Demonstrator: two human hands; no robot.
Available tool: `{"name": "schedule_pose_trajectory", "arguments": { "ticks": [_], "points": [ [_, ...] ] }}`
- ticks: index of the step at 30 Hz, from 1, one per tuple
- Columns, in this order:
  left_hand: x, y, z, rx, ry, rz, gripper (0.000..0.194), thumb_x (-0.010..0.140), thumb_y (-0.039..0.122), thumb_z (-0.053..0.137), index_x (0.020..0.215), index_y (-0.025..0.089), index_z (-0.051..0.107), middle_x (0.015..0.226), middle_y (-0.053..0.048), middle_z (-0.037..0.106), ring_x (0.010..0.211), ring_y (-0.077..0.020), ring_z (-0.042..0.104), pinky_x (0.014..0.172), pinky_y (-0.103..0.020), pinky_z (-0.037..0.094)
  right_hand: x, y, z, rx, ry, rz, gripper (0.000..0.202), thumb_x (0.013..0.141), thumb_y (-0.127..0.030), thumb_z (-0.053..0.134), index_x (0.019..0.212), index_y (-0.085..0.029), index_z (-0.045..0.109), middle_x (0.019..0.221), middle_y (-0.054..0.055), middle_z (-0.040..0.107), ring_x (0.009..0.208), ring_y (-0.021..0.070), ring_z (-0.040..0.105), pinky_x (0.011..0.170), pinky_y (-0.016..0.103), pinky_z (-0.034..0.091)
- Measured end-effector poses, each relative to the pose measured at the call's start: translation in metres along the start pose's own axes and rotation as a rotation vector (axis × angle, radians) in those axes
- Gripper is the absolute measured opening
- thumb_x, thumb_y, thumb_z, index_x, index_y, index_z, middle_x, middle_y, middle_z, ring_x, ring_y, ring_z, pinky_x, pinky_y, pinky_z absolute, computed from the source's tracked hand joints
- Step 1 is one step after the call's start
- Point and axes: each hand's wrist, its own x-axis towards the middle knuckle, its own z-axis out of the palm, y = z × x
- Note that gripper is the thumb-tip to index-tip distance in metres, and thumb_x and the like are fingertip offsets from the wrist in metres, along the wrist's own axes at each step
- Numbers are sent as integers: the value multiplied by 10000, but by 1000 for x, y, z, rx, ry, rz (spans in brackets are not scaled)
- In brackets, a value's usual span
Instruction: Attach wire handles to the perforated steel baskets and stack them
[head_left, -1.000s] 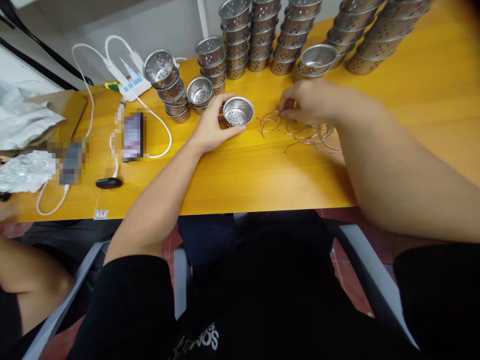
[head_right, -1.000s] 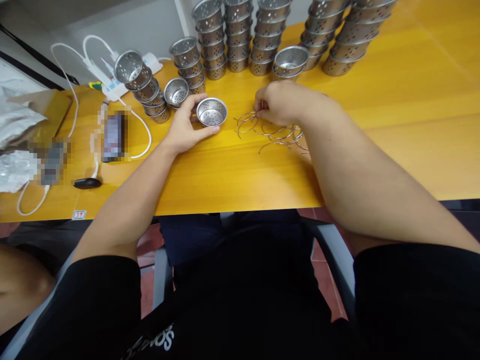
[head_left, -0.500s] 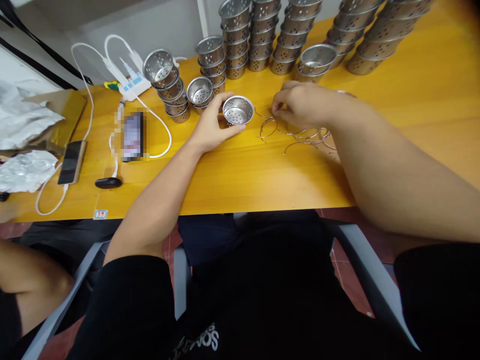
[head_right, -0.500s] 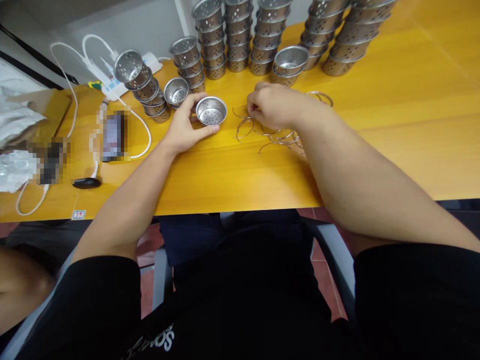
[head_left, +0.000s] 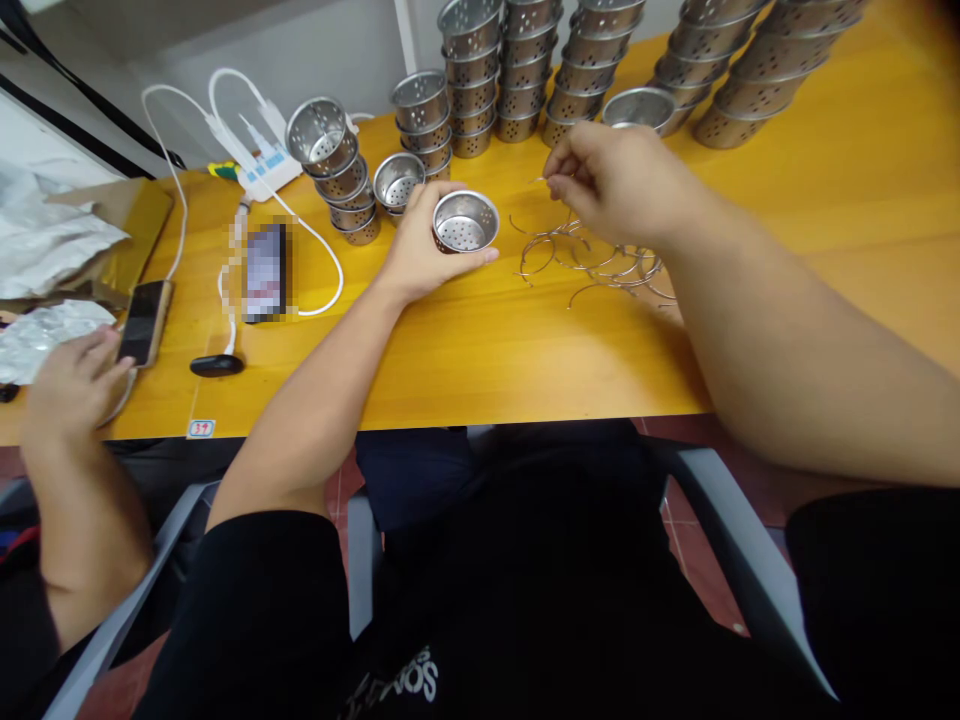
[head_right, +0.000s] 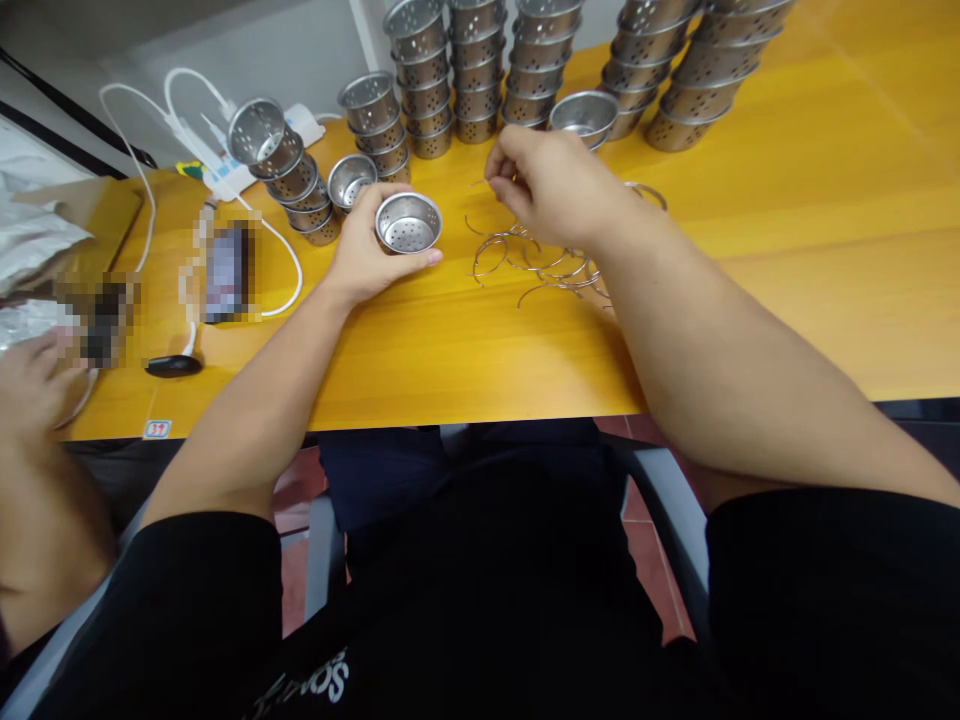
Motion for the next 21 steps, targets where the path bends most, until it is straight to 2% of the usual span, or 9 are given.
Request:
{"name": "schedule_pose_trajectory", "arguments": {
  "ticks": [4, 7, 10, 13, 16, 18, 21],
  "points": [
    [2, -3, 0, 18, 17, -11, 949, 784, 749, 1227, 1485, 325, 748, 1612, -144, 762, 1585, -491, 738, 1508, -720, 556, -1, -6, 1, -8, 14, 12, 202, 1114, -491, 713, 1277, -388, 775, 1394, 132, 947, 1283, 433, 915, 1204, 635, 728],
    [1, -7, 2, -4, 22, -15, 971, 875, 749, 1169, 1593, 328, 669, 1653, -149, 751, 1626, -488, 727, 1506, -706, 557, 0, -9, 2, -24, 22, -12, 240, 1096, -472, 668, 1247, -346, 805, 1371, 159, 952, 1266, 436, 926, 1210, 642, 734],
    [0, -9, 3, -27, 38, 0, 992, 981, 734, 1074, 1735, 347, 558, 1747, -160, 718, 1686, -473, 714, 1521, -673, 561, 0, -10, 6, 20, 28, 20, 197, 1070, -539, 737, 1175, -378, 780, 1244, 113, 953, 1140, 424, 920, 1142, 640, 763],
    [1, -7, 4, -21, 42, 6, 1019, 1001, 749, 1038, 1793, 375, 517, 1810, -153, 688, 1717, -465, 702, 1533, -661, 563, 0, -10, 12, 106, 39, 40, 288, 1065, -666, 806, 1155, -395, 761, 1145, 83, 930, 1045, 410, 888, 1075, 622, 773],
    [3, -2, 5, -37, 20, 7, 1077, 1022, 756, 998, 1878, 381, 463, 1873, -161, 655, 1749, -469, 689, 1539, -660, 556, 1, -10, 19, 162, 63, 28, 398, 1098, -761, 779, 1188, -374, 760, 1239, 100, 932, 1039, 390, 861, 1066, 592, 764],
    [3, 0, 6, -43, 11, 8, 1069, 1050, 735, 952, 1919, 376, 442, 1902, -165, 636, 1761, -464, 688, 1540, -650, 555, 1, -11, 25, 200, 76, 26, 412, 1108, -770, 771, 1195, -368, 749, 1290, 104, 921, 1000, 369, 831, 1032, 572, 761],
    [2, 0, 7, -18, 17, 5, 990, 1022, 676, 963, 1861, 372, 534, 1872, -158, 667, 1745, -462, 692, 1557, -675, 538, 2, -15, 31, 274, 107, 16, 430, 1102, -782, 785, 1188, -364, 740, 1314, 123, 896, 975, 366, 804, 971, 573, 762]
  ]
}}
